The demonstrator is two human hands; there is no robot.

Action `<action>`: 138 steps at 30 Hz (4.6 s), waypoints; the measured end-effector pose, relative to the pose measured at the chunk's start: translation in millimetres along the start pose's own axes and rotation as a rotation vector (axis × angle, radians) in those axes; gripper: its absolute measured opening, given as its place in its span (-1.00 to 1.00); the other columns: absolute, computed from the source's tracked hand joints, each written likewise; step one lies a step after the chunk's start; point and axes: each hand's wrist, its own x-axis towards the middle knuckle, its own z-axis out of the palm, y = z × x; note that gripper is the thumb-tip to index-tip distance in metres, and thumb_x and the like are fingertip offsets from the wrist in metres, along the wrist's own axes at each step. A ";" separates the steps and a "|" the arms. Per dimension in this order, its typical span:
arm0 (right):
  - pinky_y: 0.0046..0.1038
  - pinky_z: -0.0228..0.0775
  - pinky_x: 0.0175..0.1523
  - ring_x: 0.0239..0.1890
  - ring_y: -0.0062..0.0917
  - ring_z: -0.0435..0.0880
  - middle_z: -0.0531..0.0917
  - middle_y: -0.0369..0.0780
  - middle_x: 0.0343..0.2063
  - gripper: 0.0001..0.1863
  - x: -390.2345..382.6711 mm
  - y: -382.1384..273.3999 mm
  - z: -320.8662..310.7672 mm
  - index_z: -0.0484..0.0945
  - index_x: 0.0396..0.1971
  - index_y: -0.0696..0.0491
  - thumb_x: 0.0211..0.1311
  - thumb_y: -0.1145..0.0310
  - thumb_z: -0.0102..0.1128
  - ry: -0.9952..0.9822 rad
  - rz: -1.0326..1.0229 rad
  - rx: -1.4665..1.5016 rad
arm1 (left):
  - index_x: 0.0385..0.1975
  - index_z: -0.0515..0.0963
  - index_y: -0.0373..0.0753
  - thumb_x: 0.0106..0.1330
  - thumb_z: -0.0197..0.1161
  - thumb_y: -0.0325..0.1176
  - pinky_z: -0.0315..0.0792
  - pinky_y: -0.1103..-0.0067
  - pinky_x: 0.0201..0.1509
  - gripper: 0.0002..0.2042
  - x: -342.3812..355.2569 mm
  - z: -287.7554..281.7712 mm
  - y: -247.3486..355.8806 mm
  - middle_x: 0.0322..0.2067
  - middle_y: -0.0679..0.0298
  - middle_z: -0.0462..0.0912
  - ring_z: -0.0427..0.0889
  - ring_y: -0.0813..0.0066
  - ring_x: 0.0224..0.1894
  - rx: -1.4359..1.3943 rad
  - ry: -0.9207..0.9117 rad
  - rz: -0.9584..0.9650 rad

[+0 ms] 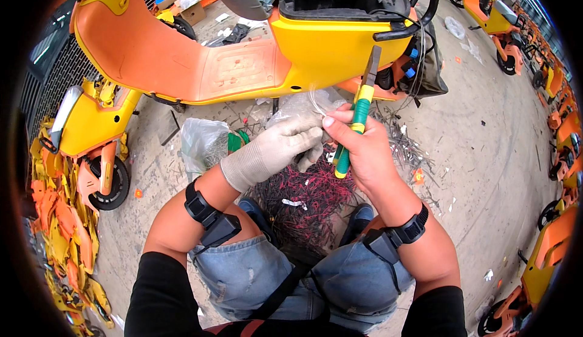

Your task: The person sits on the floor and uses pliers to strip the insulation off of various colored wires. They repeatedly pick up wire segments, cut the insulation, and pull the metal strands free, dropping the processed pieces into a growing pile on the ground.

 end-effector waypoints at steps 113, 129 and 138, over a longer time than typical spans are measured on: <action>-0.51 0.38 -0.18 -0.34 -0.60 0.51 0.54 -0.34 -0.31 -0.67 6.5 -3.2 -18.1 0.55 -0.13 0.10 0.21 0.28 0.41 0.066 0.018 -0.119 | -0.24 0.56 -0.34 0.42 0.20 -0.33 0.49 0.68 -0.33 -0.83 0.7 -3.8 13.8 -0.41 0.21 0.68 0.62 0.62 -0.43 0.062 0.017 -0.058; -0.58 0.32 -0.17 -0.33 -0.69 0.44 0.53 -0.36 -0.33 -0.77 5.7 -7.7 -16.3 0.59 -0.22 0.14 0.21 0.38 0.40 0.099 0.009 -0.065 | -0.28 0.56 -0.34 0.42 0.19 -0.38 0.48 0.64 -0.35 -0.85 2.0 -4.5 5.1 -0.41 0.22 0.67 0.60 0.62 -0.43 0.098 0.006 -0.075; -0.59 0.32 -0.17 -0.34 -0.69 0.43 0.53 -0.36 -0.34 -0.75 5.6 -9.0 -15.0 0.58 -0.18 0.15 0.22 0.37 0.40 0.111 0.001 -0.076 | -0.18 0.58 -0.35 0.41 0.19 -0.40 0.47 0.64 -0.36 -0.85 -1.7 -4.5 15.0 -0.40 0.22 0.69 0.60 0.60 -0.43 0.097 0.032 -0.114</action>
